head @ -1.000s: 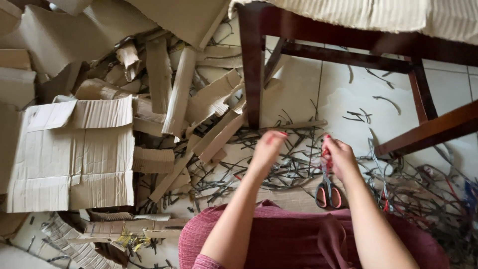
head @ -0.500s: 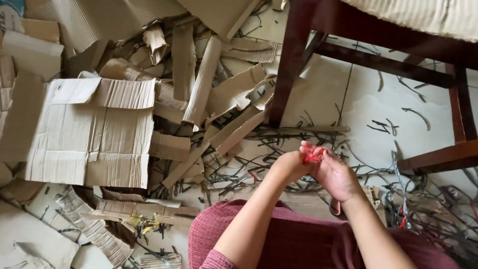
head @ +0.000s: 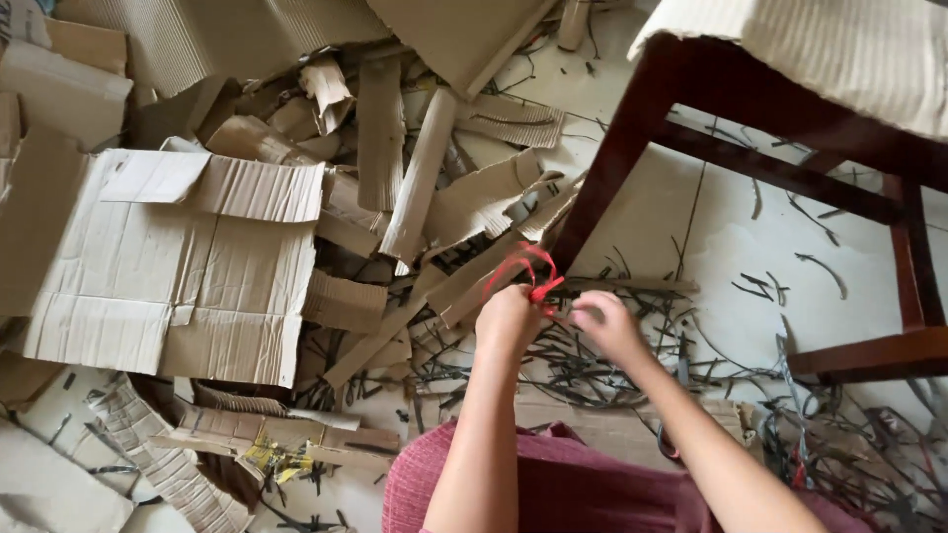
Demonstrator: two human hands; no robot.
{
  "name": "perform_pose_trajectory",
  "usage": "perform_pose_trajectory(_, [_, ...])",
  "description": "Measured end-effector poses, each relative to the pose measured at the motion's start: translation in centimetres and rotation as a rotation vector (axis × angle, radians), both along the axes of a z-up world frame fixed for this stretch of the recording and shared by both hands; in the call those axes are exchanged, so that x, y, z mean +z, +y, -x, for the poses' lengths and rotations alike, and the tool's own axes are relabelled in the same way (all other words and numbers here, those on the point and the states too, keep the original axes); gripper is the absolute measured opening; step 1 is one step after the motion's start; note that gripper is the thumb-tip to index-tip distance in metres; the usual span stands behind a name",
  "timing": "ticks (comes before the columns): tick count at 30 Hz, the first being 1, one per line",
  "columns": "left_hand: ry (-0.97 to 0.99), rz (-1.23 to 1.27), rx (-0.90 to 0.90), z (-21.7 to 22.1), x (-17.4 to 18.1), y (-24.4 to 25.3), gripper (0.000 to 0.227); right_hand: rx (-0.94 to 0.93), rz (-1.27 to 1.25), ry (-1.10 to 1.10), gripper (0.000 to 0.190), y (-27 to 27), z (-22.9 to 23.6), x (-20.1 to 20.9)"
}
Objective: Rolling a piece of corrugated cardboard into a tube and securing it by tying a red ribbon around it.
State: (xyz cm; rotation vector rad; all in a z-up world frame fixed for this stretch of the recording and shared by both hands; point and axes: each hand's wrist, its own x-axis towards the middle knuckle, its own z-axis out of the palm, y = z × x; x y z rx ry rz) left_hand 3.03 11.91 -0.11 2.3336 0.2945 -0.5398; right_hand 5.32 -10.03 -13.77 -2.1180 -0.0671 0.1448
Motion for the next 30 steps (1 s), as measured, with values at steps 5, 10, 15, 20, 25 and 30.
perform_pose_trajectory(5, [0.016, 0.018, -0.002, -1.0, -0.7, 1.1, 0.04, 0.111, 0.681, 0.002, 0.08, 5.6, -2.1, -0.2])
perform_pose_trajectory(10, [0.01, 0.043, -0.011, -2.0, 0.2, 1.7, 0.037, 0.412, 0.849, -0.06, 0.113, 6.5, 2.6, -0.3])
perform_pose_trajectory(15, [-0.007, 0.103, -0.048, -1.3, 2.1, 0.6, 0.038, 0.481, 0.761, -0.382, 0.035, 0.8, 6.0, -5.3])
perform_pose_trajectory(20, [-0.003, 0.106, -0.075, 0.3, 4.0, -0.1, 0.04, 0.416, 0.549, -0.464, 0.032, -8.5, 6.6, -9.6])
perform_pose_trajectory(25, [-0.055, 0.246, -0.129, 2.7, 7.8, -0.5, 0.032, 0.25, 0.725, -0.308, 0.039, -18.7, 5.6, -15.9])
perform_pose_trajectory(30, [-0.017, 0.408, -0.303, 0.6, 2.0, -2.8, 0.036, 0.132, 0.423, 0.171, 0.068, -10.4, 8.6, 6.0])
